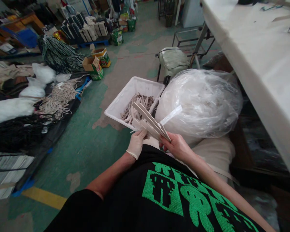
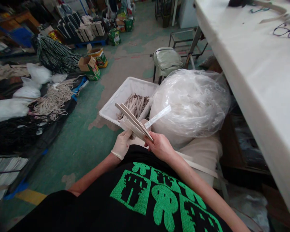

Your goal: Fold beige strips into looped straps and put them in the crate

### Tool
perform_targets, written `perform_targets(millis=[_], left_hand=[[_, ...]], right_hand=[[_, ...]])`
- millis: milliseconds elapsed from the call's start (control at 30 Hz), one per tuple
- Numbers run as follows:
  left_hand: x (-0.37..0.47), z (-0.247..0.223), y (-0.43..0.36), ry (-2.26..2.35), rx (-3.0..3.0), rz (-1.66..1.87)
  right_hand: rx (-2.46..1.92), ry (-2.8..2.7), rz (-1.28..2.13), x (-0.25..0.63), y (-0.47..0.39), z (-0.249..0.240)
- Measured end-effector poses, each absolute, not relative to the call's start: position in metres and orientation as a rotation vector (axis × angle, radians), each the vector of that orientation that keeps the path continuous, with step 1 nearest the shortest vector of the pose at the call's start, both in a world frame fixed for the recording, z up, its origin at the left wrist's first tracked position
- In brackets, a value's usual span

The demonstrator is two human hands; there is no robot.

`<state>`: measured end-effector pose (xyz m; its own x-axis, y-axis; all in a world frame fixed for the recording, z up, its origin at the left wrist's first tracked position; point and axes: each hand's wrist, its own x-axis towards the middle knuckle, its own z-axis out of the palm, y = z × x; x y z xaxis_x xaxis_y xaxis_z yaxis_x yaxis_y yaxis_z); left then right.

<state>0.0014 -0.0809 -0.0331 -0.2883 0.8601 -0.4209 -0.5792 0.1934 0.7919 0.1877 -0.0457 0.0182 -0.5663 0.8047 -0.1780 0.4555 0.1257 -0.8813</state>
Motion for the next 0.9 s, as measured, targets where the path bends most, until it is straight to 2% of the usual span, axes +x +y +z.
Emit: perform_targets(millis=[100, 267, 533, 900], left_hand=[[-0.001, -0.034, -0.079, 1.239, 0.358, 1.519], [0.015, -0.033, -0.082, 1.13, 0.402, 1.394], [0.024, -0.023, -0.084, 1.022, 0.292, 1.325], [0.023, -0.027, -0.084, 0.987, 0.064, 1.257]], right_hand=[[-1.277, -2.065, 1.403, 0.197, -0.049, 0.016], [-1.262, -2.038, 1.354, 0.195, -0.05, 0.012], [-1.249, -1.816, 1.462, 0.196, -0.053, 0.001], [-1.397, -1.267, 1.469, 0.193, -0.049, -0.032]])
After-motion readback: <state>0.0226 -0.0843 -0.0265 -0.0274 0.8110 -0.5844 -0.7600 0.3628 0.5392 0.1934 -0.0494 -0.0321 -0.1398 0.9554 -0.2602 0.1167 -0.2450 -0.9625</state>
